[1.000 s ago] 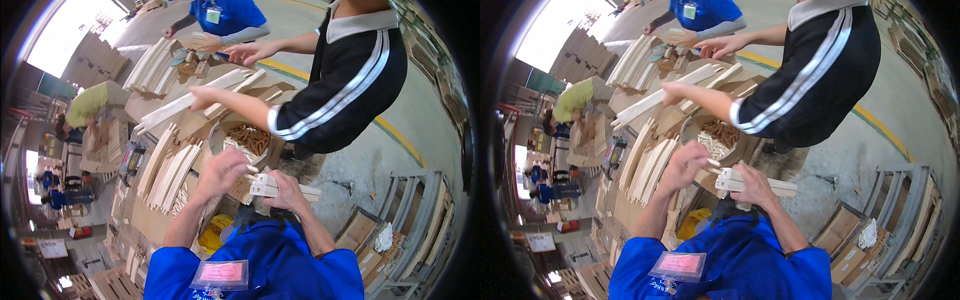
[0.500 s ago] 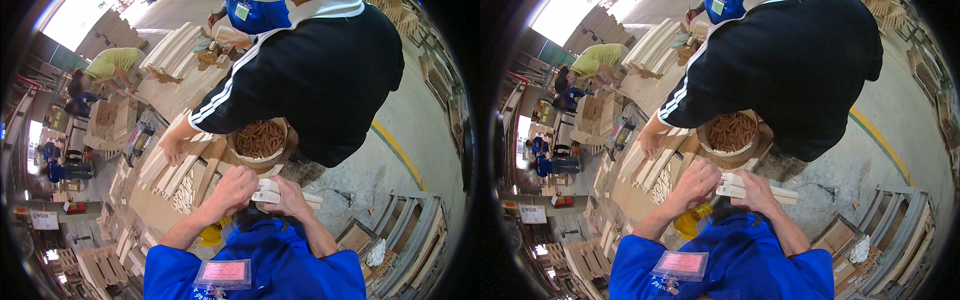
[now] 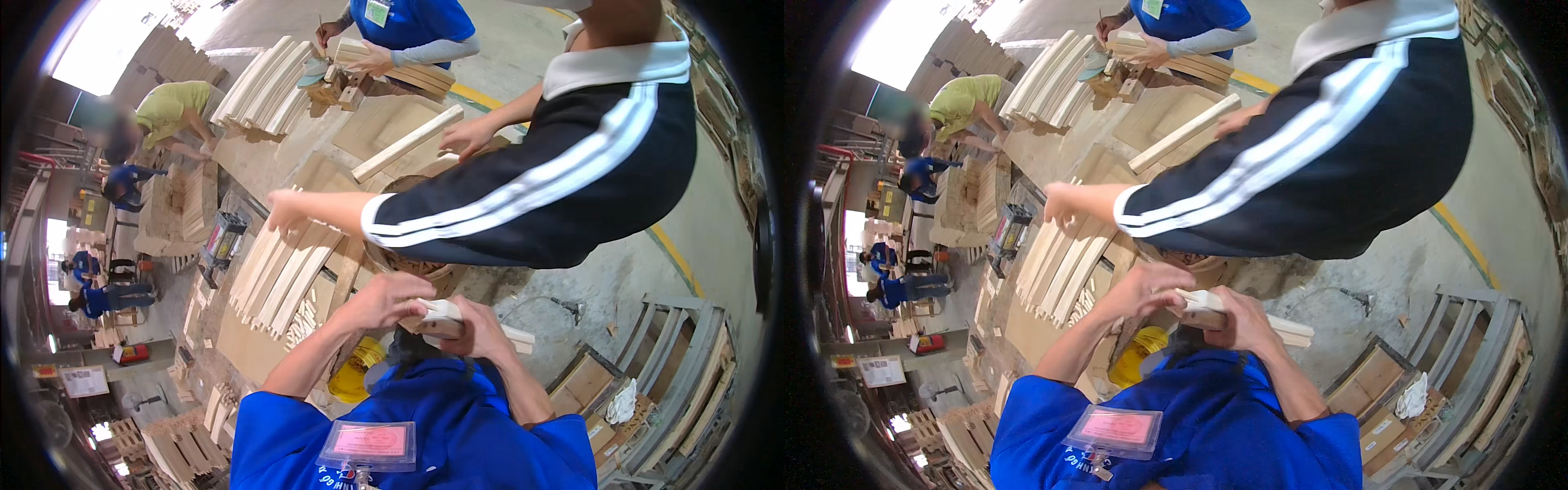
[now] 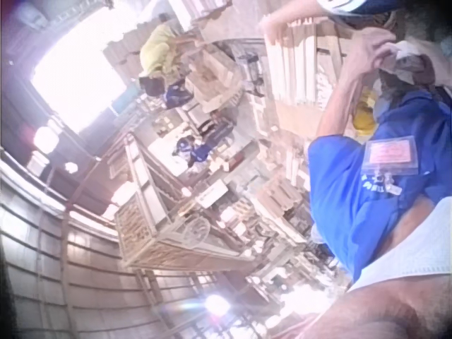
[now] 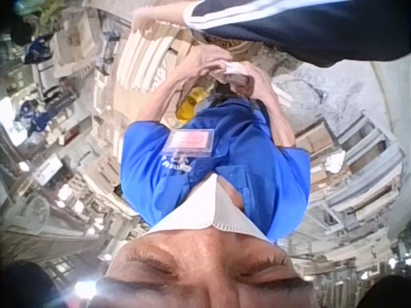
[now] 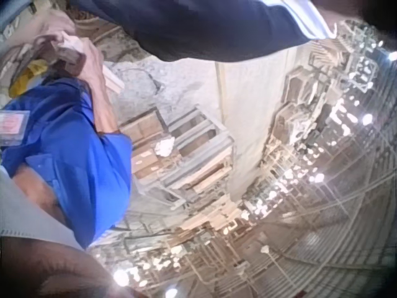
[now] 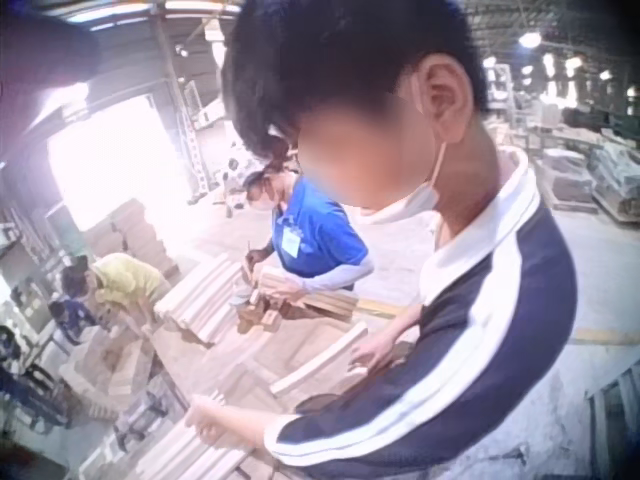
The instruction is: The person inserts small wooden dowels into pre-drilled holes on a wooden block. They repeatedly pick dowels from a container and place them into the block, then set the block aside and pick up another one to continue the process.
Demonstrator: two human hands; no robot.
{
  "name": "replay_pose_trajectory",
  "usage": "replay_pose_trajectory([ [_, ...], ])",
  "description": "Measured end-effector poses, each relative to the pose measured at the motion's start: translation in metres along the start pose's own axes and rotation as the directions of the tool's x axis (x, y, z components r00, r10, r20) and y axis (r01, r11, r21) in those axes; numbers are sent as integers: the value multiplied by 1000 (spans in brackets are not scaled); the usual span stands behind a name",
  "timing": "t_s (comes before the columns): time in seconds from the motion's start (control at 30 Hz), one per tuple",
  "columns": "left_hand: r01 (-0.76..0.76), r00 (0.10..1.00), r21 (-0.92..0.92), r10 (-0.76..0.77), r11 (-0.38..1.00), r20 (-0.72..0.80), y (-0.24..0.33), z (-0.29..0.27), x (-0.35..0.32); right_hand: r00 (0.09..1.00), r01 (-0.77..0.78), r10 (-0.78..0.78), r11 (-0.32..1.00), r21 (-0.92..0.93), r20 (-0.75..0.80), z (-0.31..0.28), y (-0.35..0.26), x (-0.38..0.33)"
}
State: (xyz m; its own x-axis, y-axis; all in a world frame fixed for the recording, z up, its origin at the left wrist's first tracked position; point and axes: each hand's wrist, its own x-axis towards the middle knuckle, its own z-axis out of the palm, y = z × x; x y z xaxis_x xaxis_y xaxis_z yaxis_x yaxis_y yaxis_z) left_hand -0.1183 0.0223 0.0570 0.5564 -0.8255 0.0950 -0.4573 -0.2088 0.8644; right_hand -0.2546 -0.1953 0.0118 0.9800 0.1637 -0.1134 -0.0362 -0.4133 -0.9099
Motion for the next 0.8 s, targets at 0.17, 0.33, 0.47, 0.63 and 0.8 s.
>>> replay_pose_trajectory([
  [0.17, 178, 976, 452, -214, 874, 31, -72, 0, 63, 997, -75, 74, 997, -26, -28, -8, 20, -11],
  [0.33, -125, 679, 727, -476, 675, 559, -142, 30, 103, 987, -4, 15, 997, 71, -158, -5, 30, -15],
  [0.47, -106, 635, 640, -443, 761, 632, -138, 27, 108, 972, -58, 92, 985, 162, -215, -4, 37, -26],
  [0.63, 311, 928, 93, -323, 946, 187, -78, -3, 85, 948, -82, 116, 989, 126, -297, -8, 18, -26],
  [0.8, 370, 889, -744, -446, 556, 109, -8, 7, 15, 918, 33, 34, 986, 162, -395, 0, 15, -16],
])
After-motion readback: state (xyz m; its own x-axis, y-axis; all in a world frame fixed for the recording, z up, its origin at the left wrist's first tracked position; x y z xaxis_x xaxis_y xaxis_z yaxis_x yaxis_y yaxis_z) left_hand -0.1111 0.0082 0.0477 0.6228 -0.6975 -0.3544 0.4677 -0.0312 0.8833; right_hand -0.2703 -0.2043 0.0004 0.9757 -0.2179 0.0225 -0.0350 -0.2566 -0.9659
